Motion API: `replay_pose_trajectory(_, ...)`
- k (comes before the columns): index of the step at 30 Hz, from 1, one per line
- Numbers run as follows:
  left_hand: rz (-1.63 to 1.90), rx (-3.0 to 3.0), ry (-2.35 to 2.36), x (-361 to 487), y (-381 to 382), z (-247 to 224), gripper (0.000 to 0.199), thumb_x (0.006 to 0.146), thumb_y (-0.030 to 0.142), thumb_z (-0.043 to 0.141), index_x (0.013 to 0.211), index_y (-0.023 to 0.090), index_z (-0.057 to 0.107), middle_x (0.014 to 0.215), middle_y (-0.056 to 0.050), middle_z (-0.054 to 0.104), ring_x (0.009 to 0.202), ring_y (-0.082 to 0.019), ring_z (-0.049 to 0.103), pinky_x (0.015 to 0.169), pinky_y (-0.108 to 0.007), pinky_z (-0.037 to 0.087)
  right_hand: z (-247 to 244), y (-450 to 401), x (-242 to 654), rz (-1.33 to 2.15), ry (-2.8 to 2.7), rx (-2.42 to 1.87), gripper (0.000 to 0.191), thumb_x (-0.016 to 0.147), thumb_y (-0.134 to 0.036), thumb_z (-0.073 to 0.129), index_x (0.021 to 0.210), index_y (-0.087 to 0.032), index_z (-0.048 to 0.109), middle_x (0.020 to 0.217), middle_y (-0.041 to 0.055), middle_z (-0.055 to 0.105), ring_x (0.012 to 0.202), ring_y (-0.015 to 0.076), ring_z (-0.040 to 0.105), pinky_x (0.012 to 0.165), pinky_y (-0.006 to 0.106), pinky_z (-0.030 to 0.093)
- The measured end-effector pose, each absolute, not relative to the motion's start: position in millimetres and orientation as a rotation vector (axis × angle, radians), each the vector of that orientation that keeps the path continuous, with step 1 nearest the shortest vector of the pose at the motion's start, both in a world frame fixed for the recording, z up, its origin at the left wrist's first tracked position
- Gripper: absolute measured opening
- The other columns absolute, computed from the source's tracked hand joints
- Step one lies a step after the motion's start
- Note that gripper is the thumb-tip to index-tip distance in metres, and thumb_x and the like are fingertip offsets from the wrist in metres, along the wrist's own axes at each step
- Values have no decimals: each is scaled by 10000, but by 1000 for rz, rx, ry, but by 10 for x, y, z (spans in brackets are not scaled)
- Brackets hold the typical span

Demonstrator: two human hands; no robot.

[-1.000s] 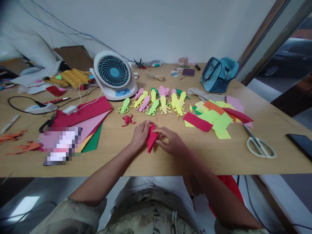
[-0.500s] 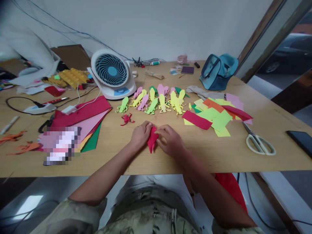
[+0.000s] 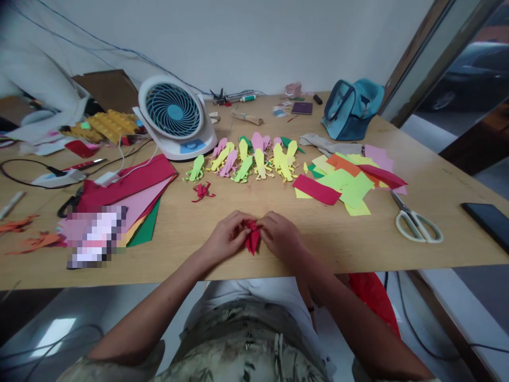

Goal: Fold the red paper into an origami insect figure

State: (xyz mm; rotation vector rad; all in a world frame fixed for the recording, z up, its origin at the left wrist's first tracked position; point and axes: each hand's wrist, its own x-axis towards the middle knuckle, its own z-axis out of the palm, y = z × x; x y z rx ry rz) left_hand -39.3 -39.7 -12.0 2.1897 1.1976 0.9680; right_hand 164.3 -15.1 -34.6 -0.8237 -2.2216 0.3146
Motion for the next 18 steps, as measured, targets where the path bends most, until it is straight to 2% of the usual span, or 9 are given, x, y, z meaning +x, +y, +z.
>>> replay_pose_trajectory(3,892,2229,1165,-398,-521,-161,327,844,34,540,1117,191,626,1095,-79,653,1049,-197,618,924,-324,508,-358,-294,1666,245,-2321,-834,139,936,-127,531,968,-199,646,910,90,665,851,228,612,751,358,495)
replay_pose_trajectory(7,830,2272,1222,-403,-573,-243,187,878,86,585,1020,198,633,1081,-78,643,1021,-200,615,899,-325,513,-350,-395,1672,265,-2365,-846,127,947,-136,527,942,-204,635,932,97,668,883,236,603,797,383,500)
replay_pose_trajectory(14,799,2345,1330,-352,-542,-295,88,936,150,569,956,188,646,996,-66,633,949,-195,602,846,-323,506,-353,-318,1681,559,-2256,-878,181,888,-51,575,982,-191,642,953,79,632,911,200,617,805,335,515)
replay_pose_trajectory(18,804,2336,1369,-324,-530,-303,108,950,161,548,914,182,648,964,-64,623,918,-191,593,832,-324,505,-351,-236,1714,661,-2224,-915,145,871,-82,619,944,-201,658,916,50,612,831,172,617,720,297,501)
